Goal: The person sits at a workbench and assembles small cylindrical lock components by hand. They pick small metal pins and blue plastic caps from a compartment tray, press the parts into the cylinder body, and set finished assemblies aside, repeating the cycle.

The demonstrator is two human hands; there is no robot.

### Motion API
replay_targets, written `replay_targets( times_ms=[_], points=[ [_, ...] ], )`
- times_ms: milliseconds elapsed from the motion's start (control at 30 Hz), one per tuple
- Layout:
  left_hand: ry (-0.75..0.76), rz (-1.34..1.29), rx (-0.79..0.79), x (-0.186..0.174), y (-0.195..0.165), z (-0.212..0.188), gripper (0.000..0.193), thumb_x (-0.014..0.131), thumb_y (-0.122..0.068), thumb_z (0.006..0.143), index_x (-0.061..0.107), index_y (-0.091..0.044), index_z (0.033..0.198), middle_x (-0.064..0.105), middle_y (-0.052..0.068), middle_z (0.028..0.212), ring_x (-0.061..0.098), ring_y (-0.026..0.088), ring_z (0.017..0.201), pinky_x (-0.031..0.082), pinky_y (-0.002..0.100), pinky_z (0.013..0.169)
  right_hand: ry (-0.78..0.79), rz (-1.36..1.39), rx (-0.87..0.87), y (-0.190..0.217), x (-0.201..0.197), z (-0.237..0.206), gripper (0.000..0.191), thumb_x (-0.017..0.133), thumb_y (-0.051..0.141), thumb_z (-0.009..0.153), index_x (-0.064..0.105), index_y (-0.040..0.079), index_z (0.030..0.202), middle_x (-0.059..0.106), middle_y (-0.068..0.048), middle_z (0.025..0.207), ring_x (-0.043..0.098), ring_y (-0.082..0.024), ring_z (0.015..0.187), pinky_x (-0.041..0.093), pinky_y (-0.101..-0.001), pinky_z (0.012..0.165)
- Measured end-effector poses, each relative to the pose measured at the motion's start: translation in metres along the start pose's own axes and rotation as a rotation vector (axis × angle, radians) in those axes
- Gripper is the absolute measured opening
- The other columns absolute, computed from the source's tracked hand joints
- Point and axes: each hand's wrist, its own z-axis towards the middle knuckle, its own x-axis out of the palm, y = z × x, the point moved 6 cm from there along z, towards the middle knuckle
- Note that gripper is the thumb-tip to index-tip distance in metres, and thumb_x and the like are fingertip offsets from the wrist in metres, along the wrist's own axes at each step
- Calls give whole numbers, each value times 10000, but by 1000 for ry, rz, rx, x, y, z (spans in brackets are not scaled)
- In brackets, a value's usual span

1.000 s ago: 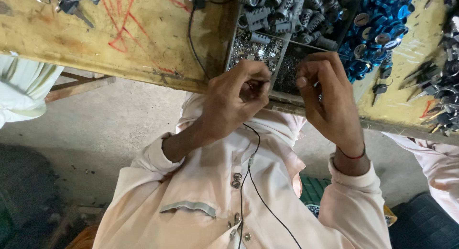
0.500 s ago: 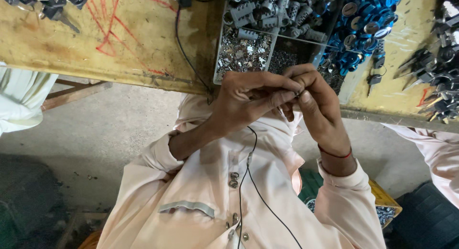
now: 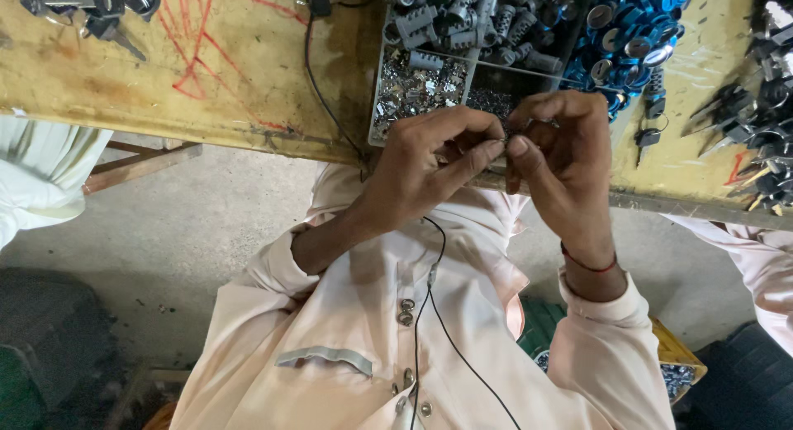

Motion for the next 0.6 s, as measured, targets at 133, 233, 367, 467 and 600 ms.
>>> replay_targets(
  times_ms=[133,233,367,467,600],
  points=[
    [-95,89,71,0,3,2,141,743,-94,997,700,-46,1122,733,51,1005,717,110,851,594,264,760,48,-1160,-254,40,-2,-6,82,746,13,1046,676,35,1083,660,-102,1035,662,-181,768,520,-325,694],
    [-110,134,39,3,7,2,153,752,-95,974,702,-43,1109,723,42,946,692,95,767,582,253,697,89,-1601,-174,38,-22,-11,73,751,182,1037,741,113,1058,670,-72,930,672,-254,732,502,-394,637],
    [-95,163,53,5,7,3,142,749,-98,979,685,-49,1096,711,35,940,684,99,752,579,252,688,164,-1726,-151,22,-40,-10,141,685,265,1049,728,131,1058,674,-81,927,659,-332,734,485,-451,623],
    [-81,199,49,5,6,3,126,750,-91,978,678,-53,1074,689,35,907,656,112,722,554,272,671,208,-1734,-151,15,-44,-6,162,696,277,1016,715,118,1038,664,-94,914,652,-344,719,485,-459,618],
    [-81,184,68,5,3,5,119,736,-89,983,667,-59,1075,686,27,921,665,98,726,556,264,657,219,-1788,-145,16,-45,-4,165,709,254,1031,689,100,975,664,-96,892,647,-341,701,482,-457,617]
  ],
)
